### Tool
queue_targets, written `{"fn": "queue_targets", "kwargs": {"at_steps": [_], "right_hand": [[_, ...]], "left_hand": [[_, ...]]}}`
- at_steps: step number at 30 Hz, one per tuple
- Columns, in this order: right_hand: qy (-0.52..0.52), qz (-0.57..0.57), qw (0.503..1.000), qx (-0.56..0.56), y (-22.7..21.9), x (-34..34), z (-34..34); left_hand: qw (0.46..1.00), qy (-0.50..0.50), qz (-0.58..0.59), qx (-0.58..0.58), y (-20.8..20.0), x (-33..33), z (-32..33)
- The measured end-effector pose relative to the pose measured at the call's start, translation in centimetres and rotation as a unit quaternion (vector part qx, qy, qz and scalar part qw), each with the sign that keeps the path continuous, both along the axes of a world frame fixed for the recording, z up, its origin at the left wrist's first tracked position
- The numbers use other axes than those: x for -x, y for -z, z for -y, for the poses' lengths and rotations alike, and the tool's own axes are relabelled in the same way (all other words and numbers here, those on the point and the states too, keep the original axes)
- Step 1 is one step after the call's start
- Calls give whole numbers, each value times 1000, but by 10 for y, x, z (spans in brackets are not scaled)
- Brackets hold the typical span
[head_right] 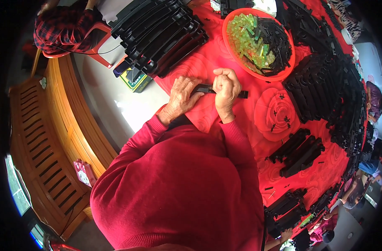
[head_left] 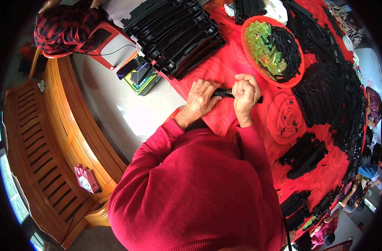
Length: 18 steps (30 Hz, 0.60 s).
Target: The person assembles spirit levels by inserting vials and plastic inserts into black level frames and pressing the components together by hand.
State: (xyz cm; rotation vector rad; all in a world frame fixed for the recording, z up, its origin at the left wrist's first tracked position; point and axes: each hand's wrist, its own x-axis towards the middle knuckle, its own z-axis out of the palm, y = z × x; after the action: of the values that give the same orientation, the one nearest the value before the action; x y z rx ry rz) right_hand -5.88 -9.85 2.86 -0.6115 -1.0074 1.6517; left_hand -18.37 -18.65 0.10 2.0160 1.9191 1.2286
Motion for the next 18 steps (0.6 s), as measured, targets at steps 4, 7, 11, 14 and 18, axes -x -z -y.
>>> {"fn": "queue_targets", "kwargs": {"at_steps": [4, 7, 11, 14, 18], "right_hand": [[-6, 21, 1000, 4, 1, 1, -2], [1, 64, 998, -19, 0, 5, -1], [-4, 75, 997, -26, 2, 5, -3], [-17, 76, 995, -65, 3, 5, -3], [-29, -16, 999, 30, 7, -4, -10]], "left_hand": [[1000, 4, -1, 6, 3, 1, 2], [1000, 12, 2, 4, 4, 2, 0], [1000, 17, 14, -17, 2, 1, -3], [1000, 14, 12, -15, 2, 2, -3], [1000, 16, 13, -16, 3, 2, -1]]}}
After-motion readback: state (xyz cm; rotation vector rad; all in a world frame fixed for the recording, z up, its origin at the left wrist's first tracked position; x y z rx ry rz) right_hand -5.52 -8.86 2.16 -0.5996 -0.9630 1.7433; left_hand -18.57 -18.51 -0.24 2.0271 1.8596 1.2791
